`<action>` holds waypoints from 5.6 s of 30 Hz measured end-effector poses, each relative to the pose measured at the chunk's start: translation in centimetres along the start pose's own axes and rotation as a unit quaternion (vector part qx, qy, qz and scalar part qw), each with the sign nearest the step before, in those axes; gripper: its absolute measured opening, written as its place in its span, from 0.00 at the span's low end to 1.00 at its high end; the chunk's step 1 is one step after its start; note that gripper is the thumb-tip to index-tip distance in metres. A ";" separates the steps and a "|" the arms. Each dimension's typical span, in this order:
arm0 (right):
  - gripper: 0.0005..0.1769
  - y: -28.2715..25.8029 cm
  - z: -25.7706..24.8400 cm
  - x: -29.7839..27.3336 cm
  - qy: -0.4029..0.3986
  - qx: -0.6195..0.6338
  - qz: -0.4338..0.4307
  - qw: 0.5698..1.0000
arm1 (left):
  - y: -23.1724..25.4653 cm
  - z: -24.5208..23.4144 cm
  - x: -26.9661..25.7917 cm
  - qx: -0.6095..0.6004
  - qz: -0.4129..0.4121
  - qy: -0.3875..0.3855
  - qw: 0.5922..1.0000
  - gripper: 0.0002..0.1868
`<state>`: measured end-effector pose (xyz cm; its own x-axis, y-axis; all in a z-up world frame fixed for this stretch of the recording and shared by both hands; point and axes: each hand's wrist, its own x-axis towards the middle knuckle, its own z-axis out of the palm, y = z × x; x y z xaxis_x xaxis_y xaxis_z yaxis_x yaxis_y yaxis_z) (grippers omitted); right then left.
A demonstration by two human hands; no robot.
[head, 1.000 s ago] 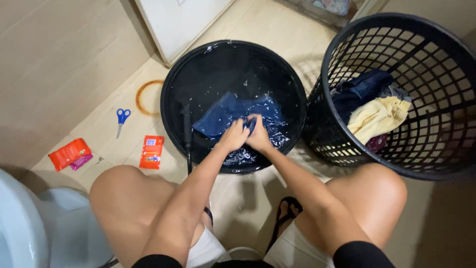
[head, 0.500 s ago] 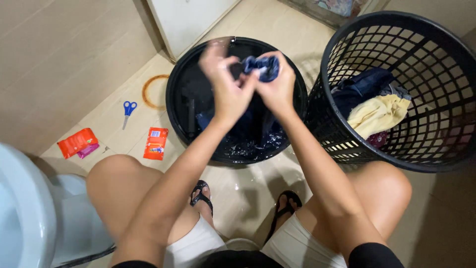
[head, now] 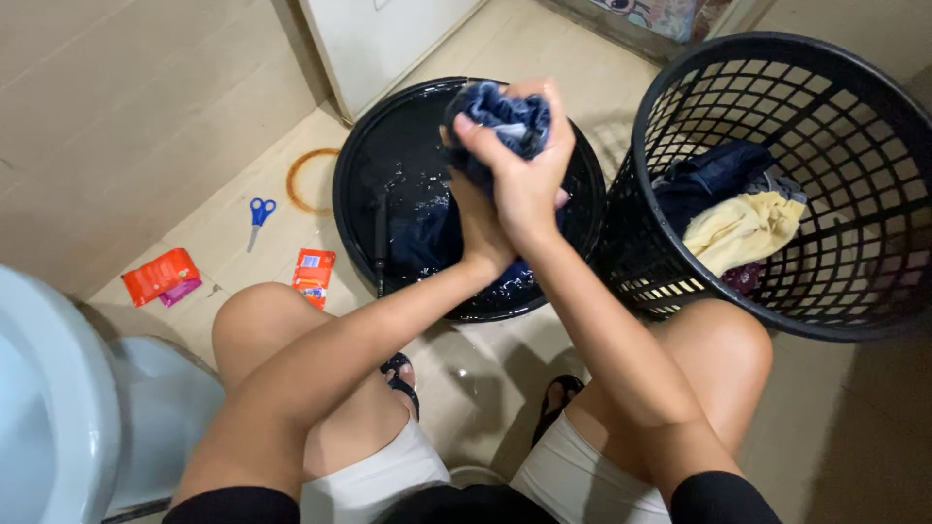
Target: Wash clothes by hand in a basin in the bathroom.
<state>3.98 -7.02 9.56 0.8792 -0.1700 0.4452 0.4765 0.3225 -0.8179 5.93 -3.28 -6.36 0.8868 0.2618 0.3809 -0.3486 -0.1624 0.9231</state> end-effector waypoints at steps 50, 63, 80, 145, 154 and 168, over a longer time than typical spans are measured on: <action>0.45 10.9 -6.9 3.1 -0.445 0.353 0.529 0.631 | 0.9 -9.2 17.7 -0.385 -0.310 -0.241 0.835 0.15; 0.13 16.4 -4.0 -1.2 -0.231 -0.312 0.289 0.875 | -4.9 -5.0 14.2 0.161 -0.185 0.111 0.963 0.21; 0.31 22.0 -12.1 -0.6 -0.160 -0.417 0.220 0.867 | 2.2 1.0 10.4 0.163 0.085 -0.094 0.978 0.45; 0.59 9.6 -26.5 -1.2 -0.272 0.314 0.426 0.804 | 6.0 12.1 9.0 -0.422 -0.465 -0.564 0.537 0.29; 0.36 10.5 -24.8 0.5 -0.324 0.080 0.461 0.822 | 3.3 13.8 9.7 -0.204 -0.290 -0.442 0.824 0.14; 0.16 15.9 -22.3 -3.0 -0.040 -0.347 0.104 0.931 | 1.5 14.3 4.6 0.141 -0.028 -0.177 0.974 0.25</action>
<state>9.05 -22.11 -12.86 0.9626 -0.0926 0.2544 0.2089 -0.3437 -0.9155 13.84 -15.91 -4.02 0.9684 -0.0589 0.2422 -0.2438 -0.4258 0.8714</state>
